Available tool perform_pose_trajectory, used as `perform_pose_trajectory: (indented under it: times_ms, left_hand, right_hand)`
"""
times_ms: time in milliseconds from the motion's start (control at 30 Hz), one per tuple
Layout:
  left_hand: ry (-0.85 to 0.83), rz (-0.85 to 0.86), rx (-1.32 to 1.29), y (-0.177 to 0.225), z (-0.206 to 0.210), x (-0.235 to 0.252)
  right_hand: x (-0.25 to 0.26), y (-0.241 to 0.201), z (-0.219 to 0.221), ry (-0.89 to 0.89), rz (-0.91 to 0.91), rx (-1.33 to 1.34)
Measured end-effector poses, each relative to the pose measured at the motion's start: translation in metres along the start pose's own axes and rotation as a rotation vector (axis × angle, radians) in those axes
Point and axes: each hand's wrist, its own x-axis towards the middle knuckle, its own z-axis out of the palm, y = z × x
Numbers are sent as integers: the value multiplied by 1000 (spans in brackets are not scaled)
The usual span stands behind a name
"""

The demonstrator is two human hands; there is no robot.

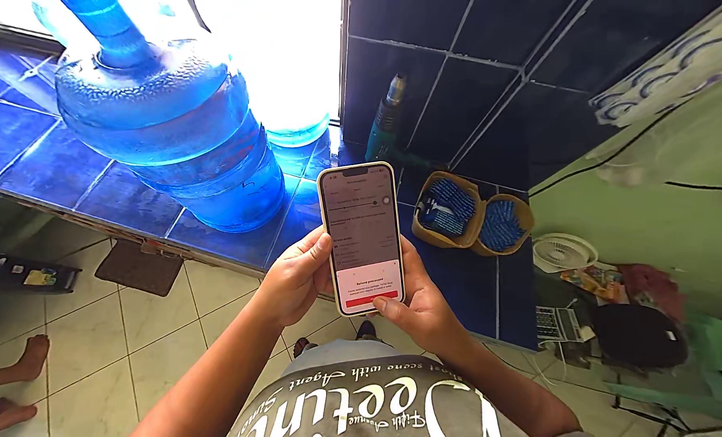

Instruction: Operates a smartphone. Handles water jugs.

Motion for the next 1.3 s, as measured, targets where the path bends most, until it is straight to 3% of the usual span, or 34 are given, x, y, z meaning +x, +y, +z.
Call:
perform_pose_trajectory:
  times_ms: [200,833,1300]
  left_hand:
    - [23,16,1,8,-9,-25]
    - [123,92,-11,44,-56,-159]
    - [123,50,-36,42,-70,-174]
  right_hand:
    - [2,8,21,-38,-20,-13]
    - [4,38,147,-168,9,22]
    - [-3,47,168,-118,47,-4]
